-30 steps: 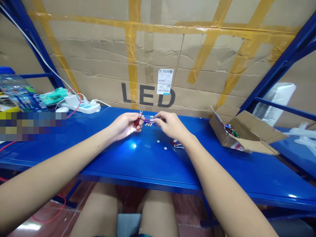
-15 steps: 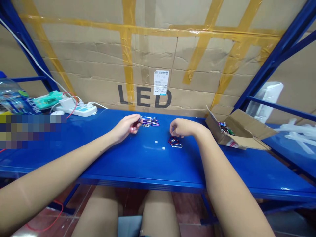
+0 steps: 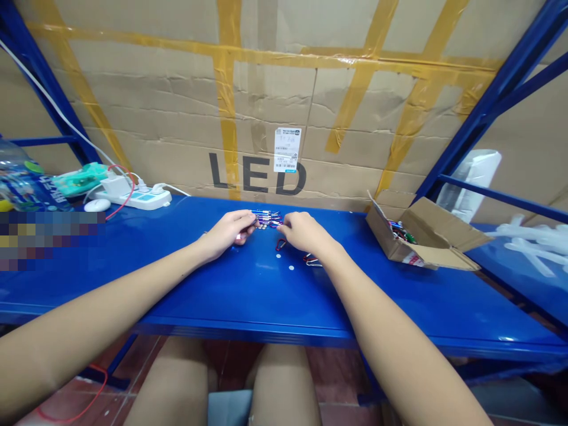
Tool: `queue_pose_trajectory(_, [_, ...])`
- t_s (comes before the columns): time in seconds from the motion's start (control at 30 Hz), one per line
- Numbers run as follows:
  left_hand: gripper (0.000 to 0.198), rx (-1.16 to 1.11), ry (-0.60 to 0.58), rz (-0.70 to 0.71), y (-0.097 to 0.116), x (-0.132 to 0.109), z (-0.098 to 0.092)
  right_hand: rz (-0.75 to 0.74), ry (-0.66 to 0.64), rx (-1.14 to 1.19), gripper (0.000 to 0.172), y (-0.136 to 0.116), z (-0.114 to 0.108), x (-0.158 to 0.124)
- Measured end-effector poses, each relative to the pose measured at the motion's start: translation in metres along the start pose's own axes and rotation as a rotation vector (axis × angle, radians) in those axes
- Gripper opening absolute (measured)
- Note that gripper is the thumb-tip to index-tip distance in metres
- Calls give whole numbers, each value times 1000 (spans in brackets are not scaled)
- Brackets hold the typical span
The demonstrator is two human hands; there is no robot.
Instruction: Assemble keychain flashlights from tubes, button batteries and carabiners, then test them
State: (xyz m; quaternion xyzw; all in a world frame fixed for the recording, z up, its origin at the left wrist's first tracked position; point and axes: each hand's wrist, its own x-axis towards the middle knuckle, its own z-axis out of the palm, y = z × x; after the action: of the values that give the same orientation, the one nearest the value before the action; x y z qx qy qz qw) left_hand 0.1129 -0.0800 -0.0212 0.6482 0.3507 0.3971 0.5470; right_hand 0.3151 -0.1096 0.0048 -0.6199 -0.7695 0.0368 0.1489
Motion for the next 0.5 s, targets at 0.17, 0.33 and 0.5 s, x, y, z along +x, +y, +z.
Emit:
queue_pose_trajectory(0.17, [25,-51,13,6,-3,1,1,146,-180,-110,25,-19,6,-5])
queue_pose_trajectory(0.33, [23,-112,19,-23,-2,1,4,65,-256,22,27,-25,16,-3])
queue_pose_trajectory(0.5, [24,-180,-35,-14,-3,1,2,-54,-208,-11,20,-20,16,-4])
